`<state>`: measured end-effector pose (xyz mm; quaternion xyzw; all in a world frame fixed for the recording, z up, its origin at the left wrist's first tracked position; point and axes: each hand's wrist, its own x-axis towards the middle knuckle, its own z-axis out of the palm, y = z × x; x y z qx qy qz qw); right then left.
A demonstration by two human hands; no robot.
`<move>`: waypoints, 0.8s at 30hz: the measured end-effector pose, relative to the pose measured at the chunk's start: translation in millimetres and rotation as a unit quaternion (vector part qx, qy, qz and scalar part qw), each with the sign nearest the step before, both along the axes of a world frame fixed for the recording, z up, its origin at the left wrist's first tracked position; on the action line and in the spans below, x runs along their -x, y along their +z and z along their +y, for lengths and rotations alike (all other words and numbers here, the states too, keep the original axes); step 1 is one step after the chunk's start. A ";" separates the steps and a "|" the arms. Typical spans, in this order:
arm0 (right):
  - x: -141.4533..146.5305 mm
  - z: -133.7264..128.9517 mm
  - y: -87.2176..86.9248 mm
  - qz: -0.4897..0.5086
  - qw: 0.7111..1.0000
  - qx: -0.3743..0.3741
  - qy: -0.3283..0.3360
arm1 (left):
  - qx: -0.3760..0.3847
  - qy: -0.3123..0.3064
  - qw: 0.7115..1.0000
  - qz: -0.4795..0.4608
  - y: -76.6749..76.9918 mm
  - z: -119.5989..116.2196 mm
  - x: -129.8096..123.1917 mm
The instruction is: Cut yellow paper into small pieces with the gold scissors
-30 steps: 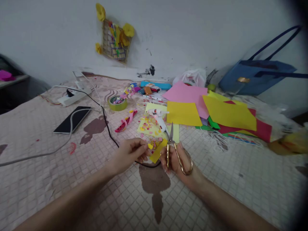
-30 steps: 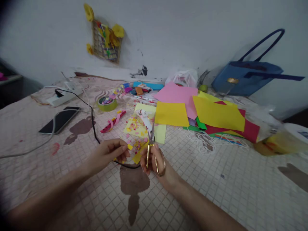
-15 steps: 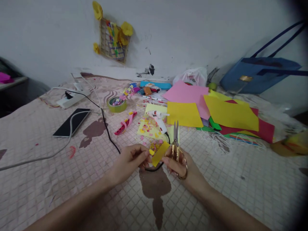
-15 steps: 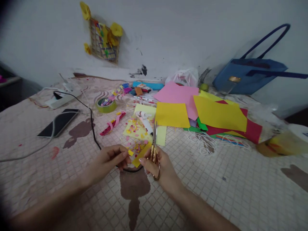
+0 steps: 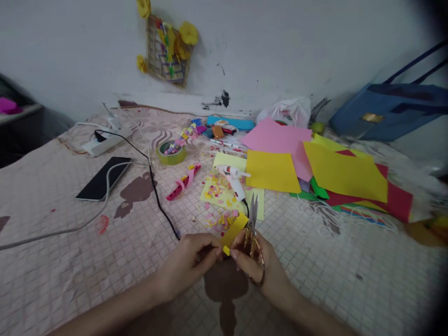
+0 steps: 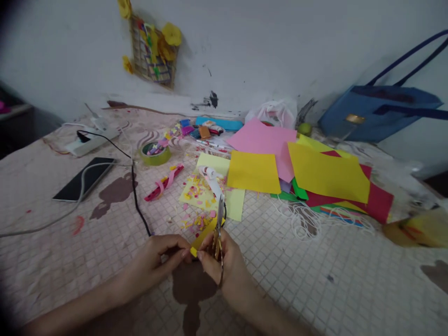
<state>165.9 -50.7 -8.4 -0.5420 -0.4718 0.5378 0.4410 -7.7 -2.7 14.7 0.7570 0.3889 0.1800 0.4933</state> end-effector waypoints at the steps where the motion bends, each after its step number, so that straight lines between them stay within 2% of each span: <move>1: -0.6 0.4 2.5 -0.003 1.000 0.002 -0.001 | -0.005 0.009 1.000 -0.002 0.2 1.8 1.0; 6: -5.9 2.1 12.5 -0.022 1.000 -0.006 0.002 | -0.041 0.104 0.994 -0.006 -1.3 13.9 6.9; 11: -8.3 4.5 7.4 -0.045 0.999 -0.014 0.011 | -0.077 0.122 0.989 0.020 0.3 22.9 11.6; 14: -8.1 10.6 3.4 -0.034 0.999 -0.005 0.011 | -0.060 0.130 0.989 0.030 3.0 24.5 13.4; 17: -11.4 18.8 0.8 -0.031 0.999 -0.010 0.009 | -0.014 0.120 0.993 -0.003 4.3 23.2 12.7; 20: -17.4 24.1 -0.5 -0.043 0.999 -0.031 0.002 | 0.022 0.087 0.996 -0.023 4.7 19.9 7.2; 24: -20.4 22.9 1.3 -0.048 0.997 -0.049 0.033 | 0.024 0.033 0.999 -0.015 2.6 13.8 -6.0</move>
